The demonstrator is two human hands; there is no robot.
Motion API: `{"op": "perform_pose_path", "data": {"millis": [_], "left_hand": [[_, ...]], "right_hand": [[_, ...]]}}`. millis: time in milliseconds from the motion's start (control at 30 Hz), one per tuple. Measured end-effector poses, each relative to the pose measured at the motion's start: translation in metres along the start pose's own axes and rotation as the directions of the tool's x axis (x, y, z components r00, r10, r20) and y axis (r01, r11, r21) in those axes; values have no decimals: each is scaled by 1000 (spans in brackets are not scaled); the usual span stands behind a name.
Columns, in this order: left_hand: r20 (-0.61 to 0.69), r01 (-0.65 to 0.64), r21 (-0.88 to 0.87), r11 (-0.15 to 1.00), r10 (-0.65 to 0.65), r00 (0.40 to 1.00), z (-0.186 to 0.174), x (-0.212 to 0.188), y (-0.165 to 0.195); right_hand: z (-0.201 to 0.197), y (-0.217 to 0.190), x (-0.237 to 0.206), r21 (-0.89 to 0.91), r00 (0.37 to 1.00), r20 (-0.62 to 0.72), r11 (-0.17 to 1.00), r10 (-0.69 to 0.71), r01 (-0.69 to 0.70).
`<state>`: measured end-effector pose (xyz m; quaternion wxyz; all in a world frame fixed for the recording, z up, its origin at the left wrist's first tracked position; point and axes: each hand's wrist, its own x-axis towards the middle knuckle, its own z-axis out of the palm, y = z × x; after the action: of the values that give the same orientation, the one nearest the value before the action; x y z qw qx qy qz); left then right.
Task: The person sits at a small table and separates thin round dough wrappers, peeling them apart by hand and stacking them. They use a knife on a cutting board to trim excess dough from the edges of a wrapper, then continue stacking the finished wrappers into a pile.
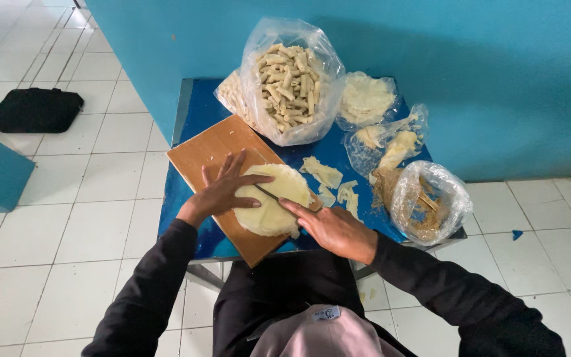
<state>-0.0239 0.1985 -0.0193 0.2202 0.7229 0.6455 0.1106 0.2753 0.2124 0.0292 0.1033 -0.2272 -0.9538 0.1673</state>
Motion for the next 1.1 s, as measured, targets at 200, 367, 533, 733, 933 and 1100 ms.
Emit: {"op": "perform_pose_path", "data": {"millis": [200, 367, 533, 733, 933, 1100], "left_hand": [[30, 26, -23, 999, -26, 999, -1, 0, -3], [37, 8, 50, 999, -10, 999, 1, 1, -3], [6, -9, 33, 999, 8, 1000, -2, -1, -3], [-168, -150, 79, 986, 161, 972, -11, -1, 16], [-49, -302, 103, 948, 308, 950, -2, -4, 46], [-46, -304, 123, 945, 311, 949, -5, -6, 47]], "right_hand": [[-9, -2, -30, -115, 1000, -14, 993, -28, 26], [-7, -3, -25, -250, 975, -136, 958, -176, 138], [-6, -2, -18, -105, 1000, 10, 994, -10, 11], [-1, -1, -21, -113, 994, -96, 993, -52, 41], [-2, 1, -19, -52, 999, 26, 998, 21, -19], [-9, 1, -35, -85, 999, 28, 996, 22, -19]]}}
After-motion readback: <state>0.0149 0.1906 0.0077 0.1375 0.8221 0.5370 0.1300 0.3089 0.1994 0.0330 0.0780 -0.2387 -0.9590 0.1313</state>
